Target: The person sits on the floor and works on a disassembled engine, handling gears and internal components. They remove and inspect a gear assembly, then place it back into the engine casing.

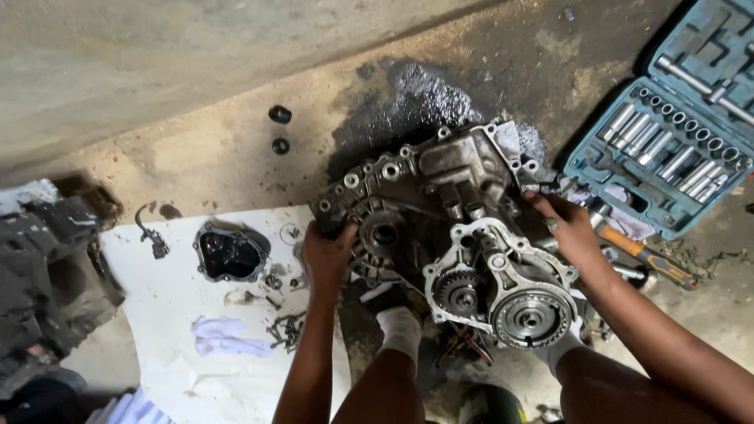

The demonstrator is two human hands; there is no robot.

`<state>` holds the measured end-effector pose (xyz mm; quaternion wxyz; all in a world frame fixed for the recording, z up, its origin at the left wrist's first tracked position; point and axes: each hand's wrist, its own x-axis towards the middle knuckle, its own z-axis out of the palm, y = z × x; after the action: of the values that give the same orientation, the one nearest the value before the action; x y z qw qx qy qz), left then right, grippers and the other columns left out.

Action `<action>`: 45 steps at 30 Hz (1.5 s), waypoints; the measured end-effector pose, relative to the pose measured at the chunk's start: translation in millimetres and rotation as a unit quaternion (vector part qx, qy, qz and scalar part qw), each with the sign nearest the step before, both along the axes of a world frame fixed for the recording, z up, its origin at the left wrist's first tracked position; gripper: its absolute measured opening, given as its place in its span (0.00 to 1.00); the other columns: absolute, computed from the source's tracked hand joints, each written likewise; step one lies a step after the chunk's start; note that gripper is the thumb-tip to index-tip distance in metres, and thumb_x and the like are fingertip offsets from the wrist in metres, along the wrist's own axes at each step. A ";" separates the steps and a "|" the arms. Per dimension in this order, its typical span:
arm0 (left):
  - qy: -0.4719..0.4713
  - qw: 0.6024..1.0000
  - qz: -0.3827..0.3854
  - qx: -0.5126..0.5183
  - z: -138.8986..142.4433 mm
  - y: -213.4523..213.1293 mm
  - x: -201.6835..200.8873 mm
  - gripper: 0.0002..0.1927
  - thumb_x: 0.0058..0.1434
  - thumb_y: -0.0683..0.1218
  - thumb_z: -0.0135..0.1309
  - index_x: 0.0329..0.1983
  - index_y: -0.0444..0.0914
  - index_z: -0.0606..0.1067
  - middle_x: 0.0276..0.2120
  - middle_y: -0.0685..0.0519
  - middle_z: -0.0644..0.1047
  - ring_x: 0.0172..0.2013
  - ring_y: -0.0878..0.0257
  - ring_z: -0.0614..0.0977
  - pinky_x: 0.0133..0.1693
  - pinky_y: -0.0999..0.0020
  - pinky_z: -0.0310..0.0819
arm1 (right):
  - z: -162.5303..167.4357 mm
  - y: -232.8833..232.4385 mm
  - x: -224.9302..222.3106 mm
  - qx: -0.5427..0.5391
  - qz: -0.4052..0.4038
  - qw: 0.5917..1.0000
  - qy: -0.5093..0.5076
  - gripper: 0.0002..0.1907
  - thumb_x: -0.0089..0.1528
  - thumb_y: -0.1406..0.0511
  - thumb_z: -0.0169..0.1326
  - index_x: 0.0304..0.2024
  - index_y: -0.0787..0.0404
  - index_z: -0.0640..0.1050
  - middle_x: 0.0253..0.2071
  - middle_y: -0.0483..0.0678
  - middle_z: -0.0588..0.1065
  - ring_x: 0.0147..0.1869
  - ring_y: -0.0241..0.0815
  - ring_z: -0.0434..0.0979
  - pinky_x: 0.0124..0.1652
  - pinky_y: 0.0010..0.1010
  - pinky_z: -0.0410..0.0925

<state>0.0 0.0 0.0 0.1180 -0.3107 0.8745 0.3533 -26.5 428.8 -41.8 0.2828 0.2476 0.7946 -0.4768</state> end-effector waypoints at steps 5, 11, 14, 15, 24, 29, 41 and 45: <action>0.001 0.999 0.031 -0.008 0.2 6.9 -2.9 0.29 0.51 0.61 0.69 0.45 0.36 0.79 0.39 0.44 0.84 0.41 0.48 0.86 0.44 0.55 0.78 | -13.7 5.9 -6.6 -0.023 -0.015 0.999 0.017 0.22 0.68 0.54 0.52 0.54 0.63 0.82 0.45 0.54 0.82 0.44 0.41 0.78 0.48 0.33 0.69; 0.003 0.999 0.009 -0.043 7.5 6.5 -6.0 0.29 0.50 0.61 0.70 0.43 0.35 0.78 0.38 0.44 0.84 0.41 0.46 0.85 0.44 0.53 0.77 | -20.0 9.1 -4.3 -0.026 0.009 0.998 0.055 0.22 0.68 0.56 0.54 0.53 0.67 0.82 0.44 0.51 0.82 0.43 0.39 0.77 0.47 0.31 0.68; -0.053 0.998 0.025 -0.029 10.9 6.4 3.6 0.29 0.50 0.61 0.70 0.43 0.37 0.78 0.38 0.46 0.84 0.41 0.47 0.85 0.44 0.53 0.77 | -17.1 14.9 9.9 0.015 -0.008 1.000 0.000 0.21 0.69 0.55 0.55 0.51 0.68 0.81 0.43 0.52 0.82 0.42 0.40 0.79 0.47 0.31 0.69; -0.063 0.997 0.031 -0.031 9.0 5.7 3.7 0.28 0.50 0.61 0.70 0.44 0.37 0.78 0.38 0.46 0.84 0.41 0.47 0.85 0.44 0.53 0.77 | -17.4 12.4 8.9 0.019 -0.029 0.999 -0.023 0.22 0.69 0.55 0.56 0.50 0.69 0.81 0.42 0.52 0.82 0.41 0.41 0.79 0.46 0.31 0.70; -0.019 0.999 0.020 -0.028 0.7 2.1 1.7 0.30 0.47 0.62 0.71 0.45 0.37 0.79 0.39 0.45 0.84 0.42 0.47 0.85 0.45 0.53 0.78 | -9.8 8.4 5.2 -0.024 -0.013 1.000 -0.013 0.21 0.67 0.56 0.54 0.52 0.66 0.82 0.43 0.49 0.82 0.42 0.37 0.78 0.46 0.28 0.68; -0.001 0.998 0.045 -0.032 4.3 3.0 9.1 0.32 0.48 0.61 0.70 0.48 0.37 0.78 0.40 0.45 0.84 0.42 0.47 0.85 0.46 0.53 0.77 | -4.6 3.7 -1.9 -0.084 -0.075 0.991 -0.071 0.22 0.67 0.56 0.56 0.51 0.69 0.83 0.42 0.53 0.81 0.39 0.42 0.77 0.41 0.35 0.69; 0.028 0.998 0.055 0.002 -12.8 -0.1 6.8 0.26 0.48 0.54 0.71 0.44 0.35 0.78 0.36 0.47 0.84 0.36 0.51 0.86 0.42 0.57 0.80 | -3.6 3.9 3.2 -0.081 -0.047 0.995 -0.036 0.23 0.65 0.55 0.56 0.54 0.66 0.81 0.47 0.53 0.82 0.45 0.42 0.79 0.47 0.31 0.70; 0.098 0.992 0.054 0.054 -13.3 1.6 10.6 0.24 0.50 0.52 0.69 0.45 0.34 0.78 0.36 0.47 0.84 0.38 0.53 0.87 0.42 0.58 0.80 | -1.4 3.0 -2.9 -0.043 -0.016 0.999 -0.023 0.24 0.65 0.54 0.55 0.54 0.65 0.83 0.47 0.52 0.82 0.47 0.41 0.79 0.51 0.29 0.68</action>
<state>10.6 1.6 -13.3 0.0293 -0.3142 0.8433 0.4350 -29.3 431.8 -43.2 0.3038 0.2595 0.7625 -0.5088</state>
